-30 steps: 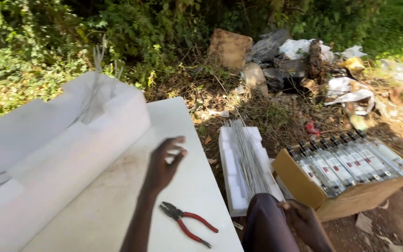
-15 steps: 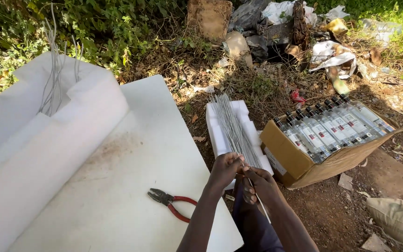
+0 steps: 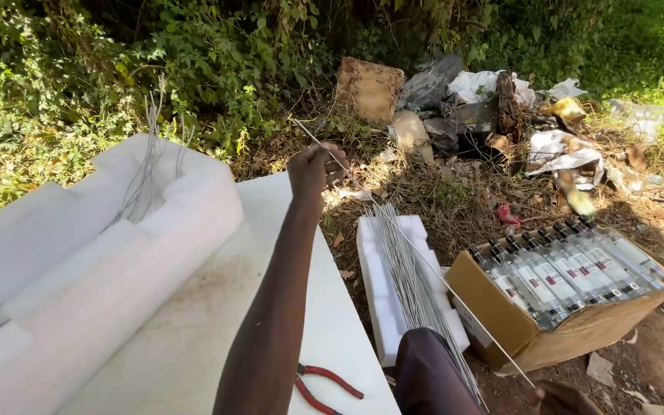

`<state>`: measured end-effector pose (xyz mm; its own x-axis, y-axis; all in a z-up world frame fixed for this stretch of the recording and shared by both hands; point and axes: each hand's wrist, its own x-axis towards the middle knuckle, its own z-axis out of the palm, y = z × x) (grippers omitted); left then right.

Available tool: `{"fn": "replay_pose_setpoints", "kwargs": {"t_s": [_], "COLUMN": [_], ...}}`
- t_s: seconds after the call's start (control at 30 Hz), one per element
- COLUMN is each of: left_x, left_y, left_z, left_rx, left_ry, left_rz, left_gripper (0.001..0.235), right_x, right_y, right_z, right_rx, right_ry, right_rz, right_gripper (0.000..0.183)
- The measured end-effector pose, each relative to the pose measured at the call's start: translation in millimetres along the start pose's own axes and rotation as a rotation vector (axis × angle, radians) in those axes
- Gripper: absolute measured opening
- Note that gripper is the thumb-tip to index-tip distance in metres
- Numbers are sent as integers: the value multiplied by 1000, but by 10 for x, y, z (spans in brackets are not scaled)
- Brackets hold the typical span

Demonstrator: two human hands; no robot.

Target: The person uses pliers to cut a long piece of thin metal wire on a white work surface. They repeatedly measure and cut segments of the wire, placing the cut pieces into a white styrofoam container.

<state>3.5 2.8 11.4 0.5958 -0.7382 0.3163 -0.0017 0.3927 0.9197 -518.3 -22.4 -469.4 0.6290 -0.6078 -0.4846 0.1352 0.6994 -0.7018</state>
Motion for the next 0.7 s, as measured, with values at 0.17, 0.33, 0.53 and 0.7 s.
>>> {"fn": "replay_pose_setpoints", "kwargs": {"t_s": [0.17,0.33,0.53,0.7], "left_x": [-433,-1153,-1198,-1291], "left_y": [1,-527,-670,-634], "left_z": [186,568,532,534], "left_rx": [-101,-140,-378,-427], "left_ry": [-82,-234,-294,-293], "left_rz": [-28,-238,-187,-200], "left_gripper": [14,20,35,38], "right_x": [-752,-1127,-993,-1076], "right_y": [-1057,-1569,-1583,-1445], "right_z": [1951,3436,3756,3855], "right_rx": [-877,-691,-734,-622], "right_ry": [131,211,188,146], "right_rz": [-423,-775,-1001,-1021], "right_gripper": [31,57,40,42]}}
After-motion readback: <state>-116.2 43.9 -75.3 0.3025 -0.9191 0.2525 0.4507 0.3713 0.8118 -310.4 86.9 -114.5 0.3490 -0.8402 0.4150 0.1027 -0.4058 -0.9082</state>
